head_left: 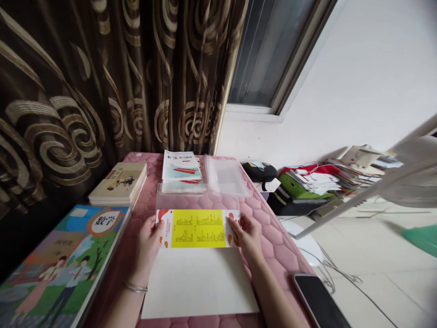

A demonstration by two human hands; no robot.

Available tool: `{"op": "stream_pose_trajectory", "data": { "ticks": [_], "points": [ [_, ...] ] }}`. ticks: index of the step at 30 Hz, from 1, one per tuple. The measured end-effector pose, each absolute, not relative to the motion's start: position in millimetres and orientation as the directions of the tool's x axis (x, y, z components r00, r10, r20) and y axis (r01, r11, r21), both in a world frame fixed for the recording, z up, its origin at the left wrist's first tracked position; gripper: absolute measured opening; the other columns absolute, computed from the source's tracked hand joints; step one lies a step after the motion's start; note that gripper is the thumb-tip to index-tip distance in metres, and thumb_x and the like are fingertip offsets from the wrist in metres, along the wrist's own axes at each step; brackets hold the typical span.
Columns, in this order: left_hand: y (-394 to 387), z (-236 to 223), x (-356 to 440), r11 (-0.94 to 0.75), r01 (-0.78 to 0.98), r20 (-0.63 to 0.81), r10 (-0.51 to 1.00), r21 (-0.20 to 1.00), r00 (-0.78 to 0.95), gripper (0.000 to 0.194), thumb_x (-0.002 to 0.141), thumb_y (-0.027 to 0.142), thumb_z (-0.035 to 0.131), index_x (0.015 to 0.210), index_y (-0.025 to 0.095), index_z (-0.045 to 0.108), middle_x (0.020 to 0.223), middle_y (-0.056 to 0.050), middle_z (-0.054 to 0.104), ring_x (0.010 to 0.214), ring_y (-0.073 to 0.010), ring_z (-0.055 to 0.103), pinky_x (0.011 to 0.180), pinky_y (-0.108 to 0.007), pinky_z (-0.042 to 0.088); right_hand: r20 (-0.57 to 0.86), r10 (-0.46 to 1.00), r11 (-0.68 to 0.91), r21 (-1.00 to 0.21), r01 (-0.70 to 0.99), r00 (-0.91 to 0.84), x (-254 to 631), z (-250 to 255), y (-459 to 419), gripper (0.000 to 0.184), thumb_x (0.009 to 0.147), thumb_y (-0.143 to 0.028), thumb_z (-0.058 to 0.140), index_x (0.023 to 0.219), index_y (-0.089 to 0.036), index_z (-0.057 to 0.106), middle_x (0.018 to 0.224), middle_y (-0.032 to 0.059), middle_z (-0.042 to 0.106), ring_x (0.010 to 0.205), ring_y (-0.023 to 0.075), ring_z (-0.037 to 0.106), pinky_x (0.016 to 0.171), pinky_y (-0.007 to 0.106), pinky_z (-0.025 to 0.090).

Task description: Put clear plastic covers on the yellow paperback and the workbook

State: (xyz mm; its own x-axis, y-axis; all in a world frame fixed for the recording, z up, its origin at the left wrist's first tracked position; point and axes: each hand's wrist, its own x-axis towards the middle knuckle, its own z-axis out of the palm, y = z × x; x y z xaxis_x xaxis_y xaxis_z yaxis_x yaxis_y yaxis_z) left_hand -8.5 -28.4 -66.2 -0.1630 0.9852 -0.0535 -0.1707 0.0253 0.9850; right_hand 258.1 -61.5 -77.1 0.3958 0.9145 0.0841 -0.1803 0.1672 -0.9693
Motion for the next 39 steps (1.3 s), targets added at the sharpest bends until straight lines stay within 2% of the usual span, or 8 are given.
{"op": "stream_pose_trajectory", "data": {
  "ticks": [6, 10, 17, 23, 27, 30, 33, 39],
  "points": [
    [-31.2, -62.0, -7.5, 0.021, -0.191, -0.053, 0.985, 0.981, -0.161, 0.05, 0.063, 0.049, 0.077, 0.099, 0.017, 0.06, 0.083, -0.004, 0.073, 0.069, -0.0193, 0.07, 0.059, -0.026, 0.055, 0.118, 0.881, 0.161, -0.985, -0.056, 0.458, 259.5, -84.7, -57.0, 0.037, 0.071, -0.051, 0.078, 0.083, -0.019, 0.063, 0.066, -0.0017, 0.061, 0.05, 0.0111, 0.052, 0.041, 0.021, 0.04],
    [-32.5, -60.0, -8.5, 0.044, -0.231, -0.08, 0.986, 0.972, -0.149, 0.05, 0.063, 0.046, 0.077, 0.099, 0.018, 0.058, 0.081, -0.002, 0.072, 0.067, -0.0189, 0.07, 0.061, -0.028, 0.056, 0.123, 0.874, 0.167, -0.985, -0.053, 0.469, 258.8, -84.1, -56.6, 0.038, 0.07, -0.051, 0.079, 0.082, -0.019, 0.061, 0.063, -0.0042, 0.056, 0.047, 0.0089, 0.048, 0.04, 0.019, 0.038],
    [-29.2, -66.7, -9.7, 0.033, -0.266, -0.064, 0.992, 0.964, -0.109, 0.053, 0.064, 0.046, 0.079, 0.103, 0.017, 0.059, 0.085, -0.005, 0.073, 0.059, -0.0159, 0.066, 0.051, -0.024, 0.051, 0.122, 0.864, 0.161, -0.986, -0.039, 0.488, 258.1, -83.2, -56.4, 0.039, 0.069, -0.052, 0.078, 0.081, -0.019, 0.061, 0.058, -0.0066, 0.05, 0.04, 0.0063, 0.039, 0.033, 0.019, 0.03],
    [-28.4, -70.1, -9.6, 0.026, -0.257, -0.057, 0.992, 0.966, -0.116, 0.055, 0.064, 0.049, 0.079, 0.104, 0.016, 0.06, 0.086, -0.006, 0.074, 0.064, -0.018, 0.069, 0.055, -0.025, 0.053, 0.13, 0.868, 0.168, -0.985, -0.037, 0.48, 259.7, -85.2, -55.4, 0.042, 0.066, -0.055, 0.08, 0.079, -0.019, 0.062, 0.059, -0.0041, 0.056, 0.043, 0.0091, 0.047, 0.037, 0.021, 0.035],
    [-28.7, -70.1, -9.3, 0.019, -0.26, -0.053, 0.991, 0.965, -0.124, 0.055, 0.063, 0.049, 0.079, 0.103, 0.016, 0.061, 0.086, -0.006, 0.074, 0.062, -0.017, 0.068, 0.057, -0.027, 0.054, 0.123, 0.873, 0.175, -0.982, -0.067, 0.472, 259.8, -85.1, -54.9, 0.037, 0.068, -0.05, 0.08, 0.082, -0.02, 0.063, 0.066, -0.0023, 0.061, 0.05, 0.0103, 0.053, 0.043, 0.021, 0.041],
    [-30.0, -68.4, -8.5, 0.015, -0.26, -0.05, 0.991, 0.966, -0.127, 0.053, 0.064, 0.05, 0.079, 0.101, 0.016, 0.062, 0.087, -0.006, 0.074, 0.072, -0.0196, 0.07, 0.068, -0.03, 0.057, 0.102, 0.895, 0.171, -0.977, -0.124, 0.435, 259.3, -82.7, -57.1, 0.035, 0.07, -0.047, 0.08, 0.085, -0.02, 0.065, 0.074, -0.0001, 0.066, 0.058, 0.013, 0.059, 0.051, 0.023, 0.048],
    [-30.9, -67.0, -7.8, 0.01, -0.249, -0.042, 0.992, 0.969, -0.122, 0.054, 0.065, 0.051, 0.078, 0.102, 0.016, 0.061, 0.088, -0.006, 0.074, 0.076, -0.0203, 0.071, 0.071, -0.03, 0.057, 0.068, 0.92, 0.154, -0.968, -0.197, 0.387, 258.7, -78.8, -60.5, 0.036, 0.07, -0.047, 0.08, 0.091, -0.021, 0.066, 0.08, 0.0023, 0.07, 0.064, 0.0171, 0.065, 0.056, 0.027, 0.053],
    [-27.5, -71.0, -8.4, 0.005, -0.228, -0.039, 0.989, 0.974, -0.144, 0.056, 0.064, 0.053, 0.078, 0.102, 0.016, 0.062, 0.088, -0.006, 0.074, 0.073, -0.0205, 0.07, 0.067, -0.03, 0.057, 0.066, 0.923, 0.153, -0.967, -0.202, 0.379, 257.2, -75.5, -61.6, 0.037, 0.07, -0.049, 0.08, 0.09, -0.021, 0.066, 0.078, 0.0024, 0.07, 0.062, 0.0184, 0.065, 0.054, 0.028, 0.052]
  ]
}}
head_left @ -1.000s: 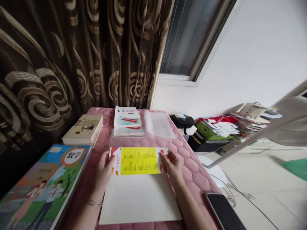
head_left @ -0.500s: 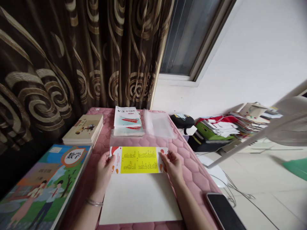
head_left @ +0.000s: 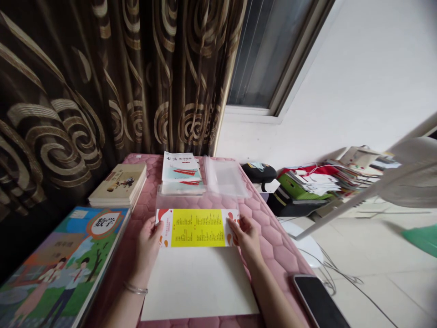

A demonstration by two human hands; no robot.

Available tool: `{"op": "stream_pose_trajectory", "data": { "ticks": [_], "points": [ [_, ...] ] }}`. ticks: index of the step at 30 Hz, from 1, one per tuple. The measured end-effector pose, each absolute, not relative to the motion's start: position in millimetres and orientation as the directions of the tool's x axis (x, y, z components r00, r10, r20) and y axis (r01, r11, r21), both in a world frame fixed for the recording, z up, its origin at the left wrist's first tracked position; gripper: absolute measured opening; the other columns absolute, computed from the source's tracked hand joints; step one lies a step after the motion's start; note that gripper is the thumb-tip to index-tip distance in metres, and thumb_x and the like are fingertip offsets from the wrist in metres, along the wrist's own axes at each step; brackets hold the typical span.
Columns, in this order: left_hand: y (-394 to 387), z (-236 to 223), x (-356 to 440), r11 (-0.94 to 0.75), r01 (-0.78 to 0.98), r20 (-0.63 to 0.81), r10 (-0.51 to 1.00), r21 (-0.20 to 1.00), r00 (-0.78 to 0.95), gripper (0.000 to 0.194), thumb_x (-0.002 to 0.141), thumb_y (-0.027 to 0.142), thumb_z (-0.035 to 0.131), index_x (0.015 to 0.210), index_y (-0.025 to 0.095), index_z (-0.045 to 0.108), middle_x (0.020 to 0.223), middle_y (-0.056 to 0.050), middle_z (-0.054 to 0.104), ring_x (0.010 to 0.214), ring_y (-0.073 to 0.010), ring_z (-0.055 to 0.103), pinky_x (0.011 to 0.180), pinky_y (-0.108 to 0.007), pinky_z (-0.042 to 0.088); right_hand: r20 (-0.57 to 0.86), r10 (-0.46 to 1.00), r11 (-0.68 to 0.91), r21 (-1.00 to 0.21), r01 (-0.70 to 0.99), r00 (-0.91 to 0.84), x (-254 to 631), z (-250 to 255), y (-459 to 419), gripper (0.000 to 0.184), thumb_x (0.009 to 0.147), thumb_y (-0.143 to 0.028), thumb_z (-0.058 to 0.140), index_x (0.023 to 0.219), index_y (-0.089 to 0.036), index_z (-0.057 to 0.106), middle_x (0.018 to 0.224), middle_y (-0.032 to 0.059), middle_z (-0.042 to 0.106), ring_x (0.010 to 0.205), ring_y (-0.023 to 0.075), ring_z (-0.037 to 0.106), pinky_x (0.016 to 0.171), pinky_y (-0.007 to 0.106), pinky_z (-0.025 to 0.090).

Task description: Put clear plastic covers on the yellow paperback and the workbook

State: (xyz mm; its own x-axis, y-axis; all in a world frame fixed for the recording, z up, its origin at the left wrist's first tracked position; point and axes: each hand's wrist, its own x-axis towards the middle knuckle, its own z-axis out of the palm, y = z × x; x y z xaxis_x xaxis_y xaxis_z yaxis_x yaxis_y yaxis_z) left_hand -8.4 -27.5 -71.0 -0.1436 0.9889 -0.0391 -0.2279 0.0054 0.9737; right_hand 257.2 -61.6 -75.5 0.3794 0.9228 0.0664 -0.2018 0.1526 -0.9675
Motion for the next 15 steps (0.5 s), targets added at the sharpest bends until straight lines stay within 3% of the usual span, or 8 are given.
{"op": "stream_pose_trajectory", "data": {
  "ticks": [9, 15],
  "points": [
    [-34.6, -59.9, -5.6, 0.014, -0.178, -0.046, 0.984, 0.984, -0.173, 0.048, 0.065, 0.05, 0.076, 0.097, 0.019, 0.06, 0.076, -0.002, 0.071, 0.06, -0.0166, 0.065, 0.053, -0.024, 0.051, 0.121, 0.883, 0.182, -0.979, -0.093, 0.454, 256.0, -79.8, -56.8, 0.04, 0.068, -0.053, 0.08, 0.084, -0.021, 0.063, 0.074, 0.0018, 0.066, 0.063, 0.017, 0.062, 0.053, 0.026, 0.051],
    [-33.5, -62.0, -6.4, -0.014, -0.243, -0.02, 0.99, 0.97, -0.137, 0.054, 0.063, 0.048, 0.078, 0.103, 0.017, 0.06, 0.087, -0.006, 0.073, 0.071, -0.02, 0.069, 0.064, -0.029, 0.056, 0.12, 0.886, 0.188, -0.976, -0.11, 0.448, 256.5, -80.8, -56.4, 0.04, 0.068, -0.052, 0.08, 0.085, -0.021, 0.064, 0.074, 0.0014, 0.067, 0.062, 0.0167, 0.062, 0.054, 0.026, 0.052]
  ]
}}
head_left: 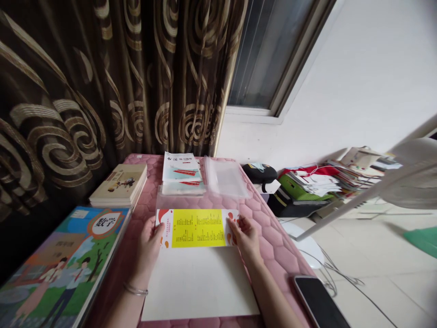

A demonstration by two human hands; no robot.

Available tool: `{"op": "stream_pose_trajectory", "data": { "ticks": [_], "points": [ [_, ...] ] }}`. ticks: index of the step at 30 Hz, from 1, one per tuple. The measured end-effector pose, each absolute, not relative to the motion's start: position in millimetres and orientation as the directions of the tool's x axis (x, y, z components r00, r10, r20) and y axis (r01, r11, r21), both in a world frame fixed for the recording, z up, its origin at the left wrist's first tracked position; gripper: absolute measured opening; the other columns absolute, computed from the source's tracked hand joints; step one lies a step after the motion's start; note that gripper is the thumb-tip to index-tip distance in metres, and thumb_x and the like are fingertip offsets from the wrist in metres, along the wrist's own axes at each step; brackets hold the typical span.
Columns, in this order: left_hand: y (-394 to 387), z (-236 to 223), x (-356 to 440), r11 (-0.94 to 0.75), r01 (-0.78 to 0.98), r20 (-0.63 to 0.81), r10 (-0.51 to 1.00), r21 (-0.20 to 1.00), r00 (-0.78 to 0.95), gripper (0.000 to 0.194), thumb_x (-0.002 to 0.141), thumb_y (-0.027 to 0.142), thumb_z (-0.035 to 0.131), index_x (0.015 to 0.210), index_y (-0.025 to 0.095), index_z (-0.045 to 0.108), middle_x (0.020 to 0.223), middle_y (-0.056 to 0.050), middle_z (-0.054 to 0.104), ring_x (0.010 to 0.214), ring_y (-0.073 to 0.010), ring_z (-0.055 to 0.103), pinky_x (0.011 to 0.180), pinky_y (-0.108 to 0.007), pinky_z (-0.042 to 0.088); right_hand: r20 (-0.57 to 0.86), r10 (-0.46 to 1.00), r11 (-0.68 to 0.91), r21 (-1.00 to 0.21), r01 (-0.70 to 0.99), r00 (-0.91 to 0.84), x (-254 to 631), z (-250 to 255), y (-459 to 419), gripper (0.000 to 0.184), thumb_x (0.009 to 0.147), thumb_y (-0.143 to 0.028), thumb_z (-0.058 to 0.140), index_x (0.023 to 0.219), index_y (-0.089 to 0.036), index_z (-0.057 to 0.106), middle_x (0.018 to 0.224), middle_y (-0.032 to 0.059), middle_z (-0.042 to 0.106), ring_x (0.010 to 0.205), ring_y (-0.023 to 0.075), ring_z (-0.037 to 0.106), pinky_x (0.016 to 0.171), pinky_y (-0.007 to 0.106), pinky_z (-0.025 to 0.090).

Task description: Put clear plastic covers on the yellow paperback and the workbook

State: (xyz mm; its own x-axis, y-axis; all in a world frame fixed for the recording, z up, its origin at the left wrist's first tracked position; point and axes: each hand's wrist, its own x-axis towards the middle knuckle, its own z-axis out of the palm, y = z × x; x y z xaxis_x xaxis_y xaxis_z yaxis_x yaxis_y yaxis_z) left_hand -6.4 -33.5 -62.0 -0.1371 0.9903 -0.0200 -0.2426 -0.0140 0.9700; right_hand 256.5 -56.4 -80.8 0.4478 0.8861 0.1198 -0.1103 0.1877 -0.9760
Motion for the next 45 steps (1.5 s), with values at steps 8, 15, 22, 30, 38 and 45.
{"op": "stream_pose_trajectory", "data": {
  "ticks": [8, 15, 22, 30, 38, 45],
  "points": [
    [-32.0, -63.0, -4.9, 0.001, -0.235, -0.034, 0.99, 0.972, -0.134, 0.055, 0.062, 0.052, 0.078, 0.101, 0.016, 0.062, 0.085, -0.006, 0.073, 0.071, -0.02, 0.07, 0.062, -0.028, 0.055, 0.137, 0.892, 0.194, -0.977, -0.091, 0.431, 259.7, -84.7, -54.7, 0.039, 0.068, -0.053, 0.08, 0.083, -0.02, 0.063, 0.076, 0.0025, 0.068, 0.065, 0.0174, 0.063, 0.056, 0.027, 0.053],
    [-31.1, -64.9, -5.5, -0.006, -0.231, -0.026, 0.99, 0.973, -0.136, 0.052, 0.064, 0.051, 0.078, 0.101, 0.017, 0.063, 0.084, -0.005, 0.073, 0.071, -0.0203, 0.07, 0.062, -0.028, 0.056, 0.101, 0.908, 0.179, -0.971, -0.156, 0.407, 257.5, -78.6, -58.5, 0.037, 0.069, -0.051, 0.079, 0.086, -0.021, 0.065, 0.081, 0.0028, 0.07, 0.067, 0.0183, 0.066, 0.057, 0.027, 0.053],
    [-29.0, -68.0, -6.9, 0.002, -0.237, -0.035, 0.99, 0.972, -0.135, 0.054, 0.063, 0.051, 0.078, 0.101, 0.016, 0.062, 0.085, -0.006, 0.073, 0.071, -0.0204, 0.07, 0.064, -0.03, 0.057, 0.099, 0.924, 0.178, -0.966, -0.185, 0.37, 260.6, -84.4, -57.1, 0.033, 0.071, -0.046, 0.079, 0.087, -0.021, 0.066, 0.084, 0.0029, 0.071, 0.069, 0.0183, 0.067, 0.061, 0.028, 0.054],
    [-28.4, -72.3, -8.2, -0.009, -0.225, -0.022, 0.99, 0.974, -0.136, 0.051, 0.066, 0.05, 0.077, 0.102, 0.016, 0.063, 0.088, -0.006, 0.073, 0.072, -0.0198, 0.07, 0.064, -0.029, 0.057, 0.109, 0.916, 0.187, -0.968, -0.169, 0.387, 260.7, -87.2, -54.3, 0.034, 0.072, -0.047, 0.079, 0.086, -0.02, 0.065, 0.078, 0.0022, 0.069, 0.064, 0.0163, 0.064, 0.057, 0.026, 0.052],
    [-28.9, -68.8, -6.1, -0.006, -0.229, -0.031, 0.987, 0.973, -0.157, 0.052, 0.063, 0.048, 0.078, 0.101, 0.016, 0.062, 0.086, -0.006, 0.074, 0.072, -0.0208, 0.07, 0.066, -0.031, 0.058, 0.083, 0.927, 0.158, -0.971, -0.18, 0.367, 259.5, -81.5, -60.3, 0.032, 0.075, -0.045, 0.077, 0.093, -0.021, 0.065, 0.084, 0.0031, 0.07, 0.065, 0.017, 0.065, 0.055, 0.026, 0.051],
    [-29.8, -66.3, -7.5, 0.021, -0.208, -0.051, 0.989, 0.978, -0.138, 0.05, 0.064, 0.047, 0.076, 0.101, 0.018, 0.059, 0.08, -0.003, 0.072, 0.064, -0.0178, 0.067, 0.056, -0.026, 0.054, 0.104, 0.927, 0.187, -0.961, -0.205, 0.36, 259.6, -87.2, -55.8, 0.032, 0.074, -0.045, 0.079, 0.09, -0.021, 0.066, 0.09, 0.0045, 0.072, 0.073, 0.0203, 0.068, 0.065, 0.03, 0.055]
  ]
}}
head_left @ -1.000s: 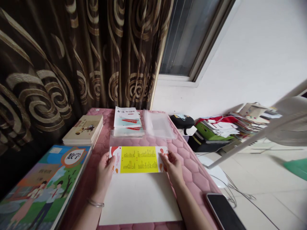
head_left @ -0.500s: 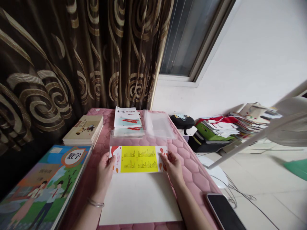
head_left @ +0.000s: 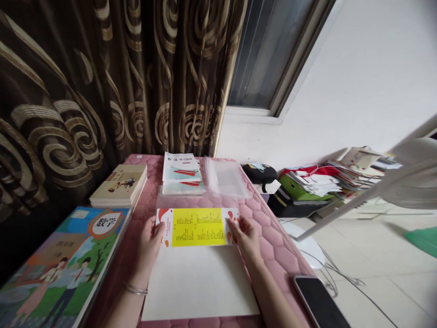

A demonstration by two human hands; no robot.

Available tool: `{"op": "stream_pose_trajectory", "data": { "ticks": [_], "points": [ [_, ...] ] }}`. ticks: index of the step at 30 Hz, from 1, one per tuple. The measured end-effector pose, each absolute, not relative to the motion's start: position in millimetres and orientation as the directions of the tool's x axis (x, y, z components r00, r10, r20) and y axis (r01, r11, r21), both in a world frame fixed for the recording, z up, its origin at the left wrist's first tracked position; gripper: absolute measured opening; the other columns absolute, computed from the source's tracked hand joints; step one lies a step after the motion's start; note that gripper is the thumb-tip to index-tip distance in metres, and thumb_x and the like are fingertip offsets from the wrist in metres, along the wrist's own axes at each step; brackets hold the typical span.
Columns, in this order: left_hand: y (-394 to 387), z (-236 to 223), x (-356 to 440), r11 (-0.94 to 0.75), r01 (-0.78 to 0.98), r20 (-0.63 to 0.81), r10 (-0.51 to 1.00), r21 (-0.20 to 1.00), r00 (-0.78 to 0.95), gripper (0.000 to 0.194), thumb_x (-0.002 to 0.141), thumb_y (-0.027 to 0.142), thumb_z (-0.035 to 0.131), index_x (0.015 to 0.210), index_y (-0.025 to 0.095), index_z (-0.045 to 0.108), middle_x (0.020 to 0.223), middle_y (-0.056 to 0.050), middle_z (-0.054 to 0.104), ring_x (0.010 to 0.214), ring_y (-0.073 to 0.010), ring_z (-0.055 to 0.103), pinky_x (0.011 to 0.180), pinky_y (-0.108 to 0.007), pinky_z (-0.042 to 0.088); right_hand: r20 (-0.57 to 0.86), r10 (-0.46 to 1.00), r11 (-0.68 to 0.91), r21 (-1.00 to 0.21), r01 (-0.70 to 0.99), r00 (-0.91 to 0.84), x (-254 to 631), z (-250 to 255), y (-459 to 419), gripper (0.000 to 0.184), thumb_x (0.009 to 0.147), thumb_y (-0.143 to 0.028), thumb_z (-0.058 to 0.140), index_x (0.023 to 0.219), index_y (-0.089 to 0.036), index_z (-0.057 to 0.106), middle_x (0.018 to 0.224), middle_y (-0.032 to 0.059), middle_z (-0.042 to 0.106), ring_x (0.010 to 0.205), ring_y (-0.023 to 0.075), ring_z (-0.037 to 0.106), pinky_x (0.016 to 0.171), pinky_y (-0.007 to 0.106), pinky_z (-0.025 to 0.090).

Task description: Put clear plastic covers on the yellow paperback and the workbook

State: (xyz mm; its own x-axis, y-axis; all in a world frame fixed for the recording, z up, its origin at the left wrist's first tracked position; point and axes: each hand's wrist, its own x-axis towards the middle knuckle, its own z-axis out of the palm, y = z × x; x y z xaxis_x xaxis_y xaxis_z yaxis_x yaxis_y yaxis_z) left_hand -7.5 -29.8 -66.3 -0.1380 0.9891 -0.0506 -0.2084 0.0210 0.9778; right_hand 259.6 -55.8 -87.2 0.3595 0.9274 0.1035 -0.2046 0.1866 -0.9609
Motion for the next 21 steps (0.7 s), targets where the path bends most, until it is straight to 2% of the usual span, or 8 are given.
{"op": "stream_pose_trajectory", "data": {
  "ticks": [4, 9, 15, 21],
  "points": [
    [-33.3, -60.3, -7.6, 0.035, -0.216, -0.065, 0.989, 0.976, -0.13, 0.05, 0.063, 0.045, 0.076, 0.101, 0.018, 0.056, 0.076, -0.001, 0.071, 0.058, -0.0166, 0.065, 0.049, -0.024, 0.049, 0.113, 0.918, 0.189, -0.968, -0.168, 0.38, 261.1, -91.6, -54.1, 0.034, 0.073, -0.048, 0.079, 0.087, -0.02, 0.065, 0.083, 0.0039, 0.072, 0.07, 0.0198, 0.067, 0.061, 0.029, 0.055],
    [-34.8, -58.5, -8.0, 0.02, -0.25, -0.05, 0.992, 0.968, -0.117, 0.053, 0.063, 0.043, 0.077, 0.104, 0.017, 0.057, 0.086, -0.005, 0.073, 0.07, -0.0196, 0.069, 0.058, -0.026, 0.054, 0.128, 0.908, 0.2, -0.969, -0.146, 0.398, 262.4, -95.1, -52.9, 0.036, 0.072, -0.048, 0.079, 0.09, -0.02, 0.065, 0.084, 0.0036, 0.072, 0.069, 0.0186, 0.067, 0.059, 0.028, 0.055],
    [-29.6, -68.9, -8.7, -0.015, -0.247, -0.013, 0.994, 0.969, -0.113, 0.053, 0.065, 0.045, 0.077, 0.105, 0.015, 0.06, 0.091, -0.007, 0.073, 0.074, -0.0194, 0.069, 0.065, -0.027, 0.055, 0.141, 0.903, 0.209, -0.969, -0.129, 0.406, 262.2, -94.7, -52.7, 0.036, 0.072, -0.047, 0.079, 0.093, -0.021, 0.065, 0.084, 0.0031, 0.072, 0.069, 0.0182, 0.067, 0.059, 0.027, 0.054],
    [-28.3, -69.4, -7.7, -0.001, -0.251, -0.035, 0.989, 0.968, -0.142, 0.058, 0.061, 0.049, 0.08, 0.105, 0.015, 0.061, 0.093, -0.008, 0.074, 0.077, -0.0221, 0.071, 0.068, -0.03, 0.057, 0.125, 0.9, 0.199, -0.97, -0.137, 0.418, 259.9, -89.3, -54.2, 0.04, 0.069, -0.049, 0.08, 0.094, -0.021, 0.066, 0.078, 0.0019, 0.071, 0.067, 0.0189, 0.066, 0.056, 0.027, 0.053]
  ]
}}
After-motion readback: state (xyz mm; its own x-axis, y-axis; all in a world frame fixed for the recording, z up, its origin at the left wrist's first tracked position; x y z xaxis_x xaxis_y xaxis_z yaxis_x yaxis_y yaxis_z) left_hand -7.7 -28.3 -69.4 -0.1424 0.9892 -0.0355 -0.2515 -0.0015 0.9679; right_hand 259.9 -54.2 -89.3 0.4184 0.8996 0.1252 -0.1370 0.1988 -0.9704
